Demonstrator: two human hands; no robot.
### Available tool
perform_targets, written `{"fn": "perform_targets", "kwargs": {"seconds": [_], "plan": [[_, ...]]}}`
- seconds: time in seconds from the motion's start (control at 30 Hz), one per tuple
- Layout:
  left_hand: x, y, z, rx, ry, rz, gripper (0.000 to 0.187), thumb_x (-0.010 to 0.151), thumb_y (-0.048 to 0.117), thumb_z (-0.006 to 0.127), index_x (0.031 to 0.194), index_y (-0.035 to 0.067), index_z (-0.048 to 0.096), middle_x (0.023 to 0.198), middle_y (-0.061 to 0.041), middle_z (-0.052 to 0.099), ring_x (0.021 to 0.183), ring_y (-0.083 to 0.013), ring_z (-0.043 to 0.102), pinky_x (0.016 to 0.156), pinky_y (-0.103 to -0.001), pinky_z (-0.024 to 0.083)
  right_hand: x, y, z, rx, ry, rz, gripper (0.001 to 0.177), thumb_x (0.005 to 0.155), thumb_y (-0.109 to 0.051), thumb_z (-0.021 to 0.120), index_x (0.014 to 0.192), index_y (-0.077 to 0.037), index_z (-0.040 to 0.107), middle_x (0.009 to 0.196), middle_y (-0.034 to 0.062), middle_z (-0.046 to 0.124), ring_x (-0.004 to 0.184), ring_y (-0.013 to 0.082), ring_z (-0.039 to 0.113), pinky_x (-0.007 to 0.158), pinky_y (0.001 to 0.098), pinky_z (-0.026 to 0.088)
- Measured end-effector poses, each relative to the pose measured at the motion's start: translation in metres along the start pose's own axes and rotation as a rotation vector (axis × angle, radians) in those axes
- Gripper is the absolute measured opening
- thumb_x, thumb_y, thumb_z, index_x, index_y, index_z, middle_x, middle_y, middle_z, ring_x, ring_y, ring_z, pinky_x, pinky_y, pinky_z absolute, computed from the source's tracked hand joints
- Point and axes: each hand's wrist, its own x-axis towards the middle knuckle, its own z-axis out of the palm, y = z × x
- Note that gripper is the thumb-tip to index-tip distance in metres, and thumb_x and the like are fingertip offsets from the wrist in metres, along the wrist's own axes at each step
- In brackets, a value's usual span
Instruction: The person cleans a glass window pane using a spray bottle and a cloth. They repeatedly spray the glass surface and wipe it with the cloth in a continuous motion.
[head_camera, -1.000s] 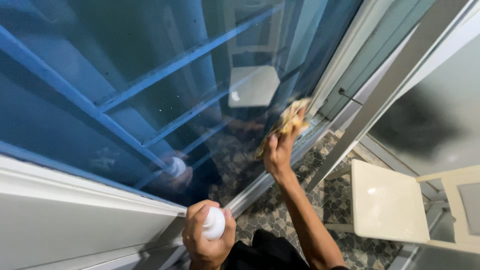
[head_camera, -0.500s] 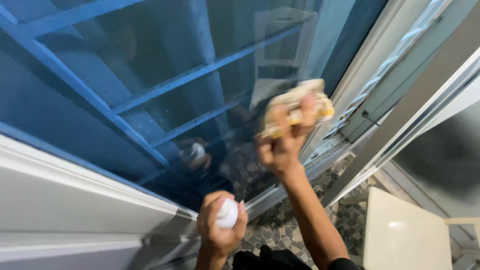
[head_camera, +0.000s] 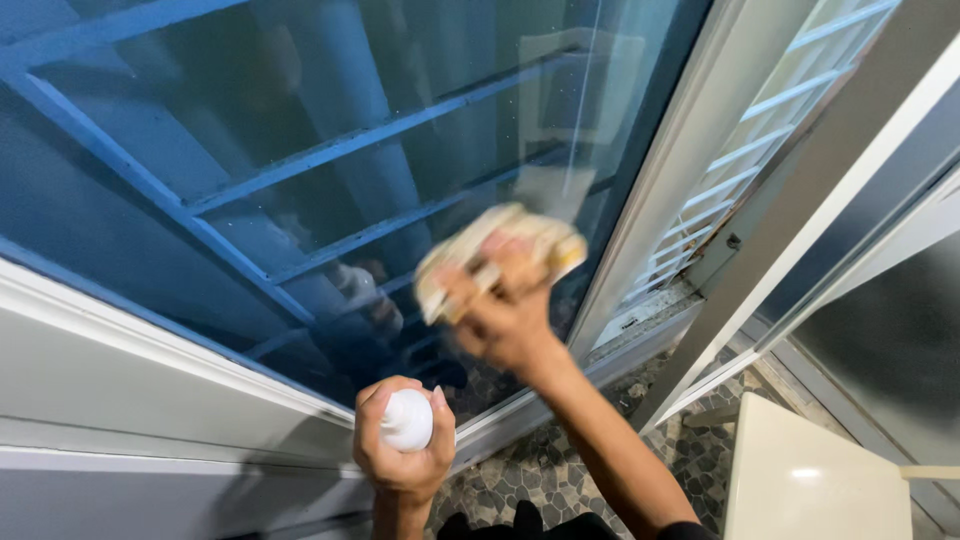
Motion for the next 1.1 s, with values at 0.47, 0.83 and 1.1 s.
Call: {"fn": "perform_targets", "kwargs": {"seconds": [0.47, 0.83, 1.1], "plan": [[0.01, 0.0, -0.02, -0.145, -0.062, 0.15, 0.069, 0.082, -0.003, 0.079, 0.137, 0.008, 0.038, 0.094, -0.013, 0.066, 0.078, -0.0228, 0.068, 0.07, -0.034, 0.058, -0.006, -0.016, 0.01, 0.022, 0.031, 0.01, 0.054, 0.091, -0.031, 0.071, 0.144, -0.024, 0.062, 0.164, 0.0182, 0.026, 0.156, 0.0384, 0.021, 0.129, 0.057, 0.013], [0.006, -0.008, -0.023, -0.18, -0.13, 0.135, 0.067, 0.079, 0.0, 0.081, 0.133, 0.007, 0.042, 0.094, -0.014, 0.066, 0.078, -0.0257, 0.069, 0.068, -0.035, 0.057, 0.027, -0.029, -0.015, 0.0, 0.048, -0.053, 0.052, 0.091, -0.024, 0.072, 0.142, -0.024, 0.063, 0.162, 0.0168, 0.032, 0.154, 0.0388, 0.025, 0.128, 0.0595, 0.01], [0.017, -0.042, -0.037, -0.098, -0.145, 0.145, 0.063, 0.083, 0.001, 0.08, 0.132, 0.005, 0.041, 0.097, -0.017, 0.065, 0.082, -0.0285, 0.068, 0.071, -0.036, 0.057, 0.03, 0.005, -0.014, 0.011, 0.17, 0.324, 0.058, 0.091, -0.019, 0.062, 0.147, -0.004, 0.057, 0.166, 0.0244, 0.03, 0.157, 0.0466, 0.029, 0.135, 0.0565, 0.019]]}}
